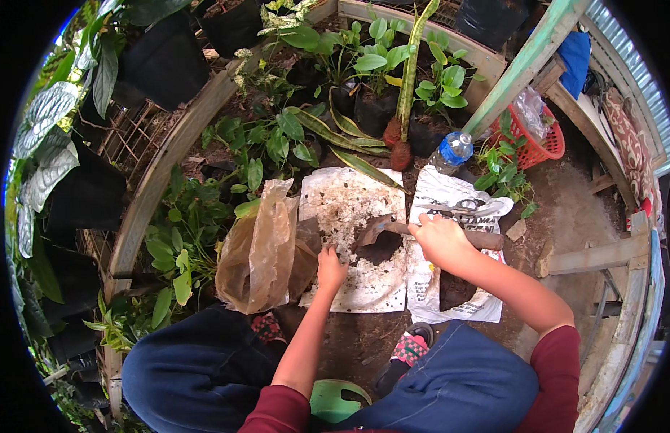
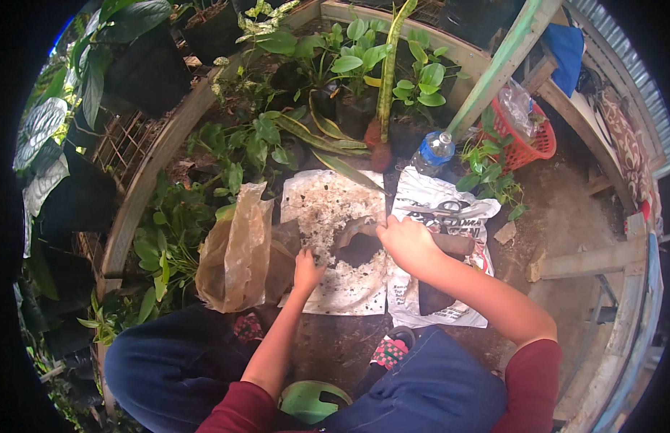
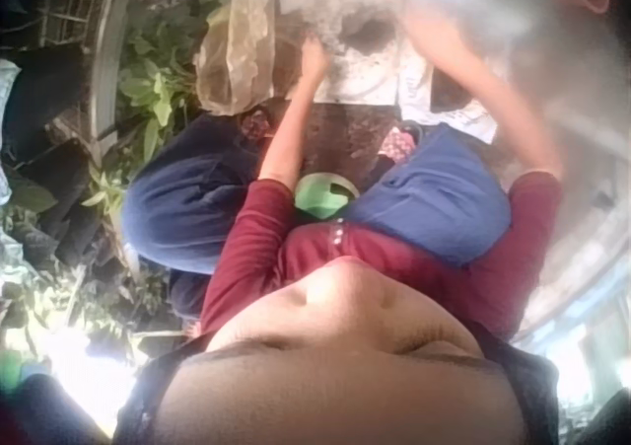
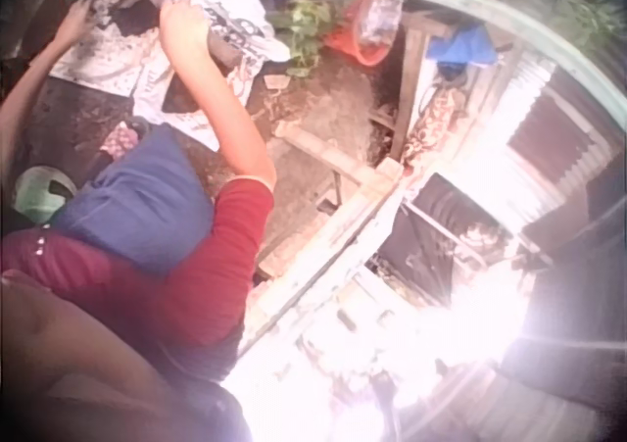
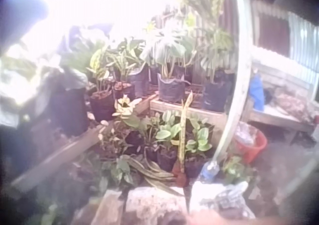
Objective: The person scoops dark soil from a white sack onto a white sack spread on the floor using a small hoe. They repeatedly break up clumps and mix the soil with the hoe and by hand. A plastic water bottle is briefly handled but not used to water the soil.
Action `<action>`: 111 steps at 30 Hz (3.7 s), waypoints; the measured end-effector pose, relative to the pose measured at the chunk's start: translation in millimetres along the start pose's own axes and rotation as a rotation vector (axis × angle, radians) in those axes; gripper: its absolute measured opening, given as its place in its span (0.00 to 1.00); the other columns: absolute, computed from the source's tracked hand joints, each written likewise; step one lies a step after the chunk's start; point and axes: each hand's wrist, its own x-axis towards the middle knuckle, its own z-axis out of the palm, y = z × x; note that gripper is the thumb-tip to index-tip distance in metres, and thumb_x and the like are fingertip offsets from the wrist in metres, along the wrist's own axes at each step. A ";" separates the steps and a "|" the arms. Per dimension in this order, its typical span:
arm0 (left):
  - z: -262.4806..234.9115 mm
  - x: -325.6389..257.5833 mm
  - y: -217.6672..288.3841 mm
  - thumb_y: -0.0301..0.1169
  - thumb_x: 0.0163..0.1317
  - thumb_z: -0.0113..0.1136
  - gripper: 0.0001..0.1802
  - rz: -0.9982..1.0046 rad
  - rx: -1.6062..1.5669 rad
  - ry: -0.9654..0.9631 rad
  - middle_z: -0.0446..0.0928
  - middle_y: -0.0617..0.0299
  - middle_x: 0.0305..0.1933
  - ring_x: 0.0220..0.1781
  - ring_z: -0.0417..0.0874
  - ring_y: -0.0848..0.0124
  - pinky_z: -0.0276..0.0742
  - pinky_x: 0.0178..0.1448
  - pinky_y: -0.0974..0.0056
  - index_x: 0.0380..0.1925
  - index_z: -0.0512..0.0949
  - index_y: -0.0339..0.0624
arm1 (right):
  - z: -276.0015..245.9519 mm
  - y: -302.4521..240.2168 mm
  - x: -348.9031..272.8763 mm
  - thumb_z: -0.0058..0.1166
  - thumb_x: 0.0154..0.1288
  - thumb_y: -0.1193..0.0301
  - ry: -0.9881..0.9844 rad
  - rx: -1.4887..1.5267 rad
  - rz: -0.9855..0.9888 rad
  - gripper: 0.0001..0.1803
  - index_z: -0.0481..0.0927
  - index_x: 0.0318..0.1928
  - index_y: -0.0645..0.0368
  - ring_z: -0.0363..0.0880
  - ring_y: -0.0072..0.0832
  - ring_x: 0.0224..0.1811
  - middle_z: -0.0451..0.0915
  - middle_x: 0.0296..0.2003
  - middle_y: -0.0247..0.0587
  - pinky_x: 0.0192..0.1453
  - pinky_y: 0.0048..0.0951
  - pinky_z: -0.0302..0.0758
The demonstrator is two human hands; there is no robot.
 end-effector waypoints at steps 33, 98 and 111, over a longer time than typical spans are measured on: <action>39.4 -22.5 14.8 0.42 0.37 0.77 0.53 0.002 0.290 -0.134 0.58 0.51 0.70 0.69 0.62 0.57 0.64 0.67 0.56 0.63 0.60 0.35 | 30.0 -22.9 -13.1 0.54 0.53 0.74 -0.001 -0.133 0.146 0.07 0.83 0.33 0.58 0.84 0.35 0.31 0.80 0.30 0.42 0.28 0.31 0.80; 41.3 -32.2 1.4 0.44 0.35 0.77 0.61 -0.017 0.521 -0.129 0.56 0.60 0.72 0.68 0.64 0.67 0.67 0.64 0.58 0.68 0.52 0.38 | -8.7 1.5 21.4 0.57 0.46 0.76 -0.054 -0.006 0.032 0.08 0.83 0.30 0.62 0.84 0.40 0.32 0.79 0.32 0.48 0.34 0.36 0.81; 51.4 -42.4 20.8 0.29 0.49 0.64 0.35 0.220 0.579 -0.002 0.62 0.52 0.65 0.64 0.67 0.62 0.65 0.66 0.55 0.59 0.64 0.37 | 14.2 46.0 -54.9 0.58 0.48 0.73 -0.021 -0.161 0.015 0.12 0.81 0.37 0.57 0.79 0.42 0.39 0.80 0.34 0.47 0.42 0.40 0.78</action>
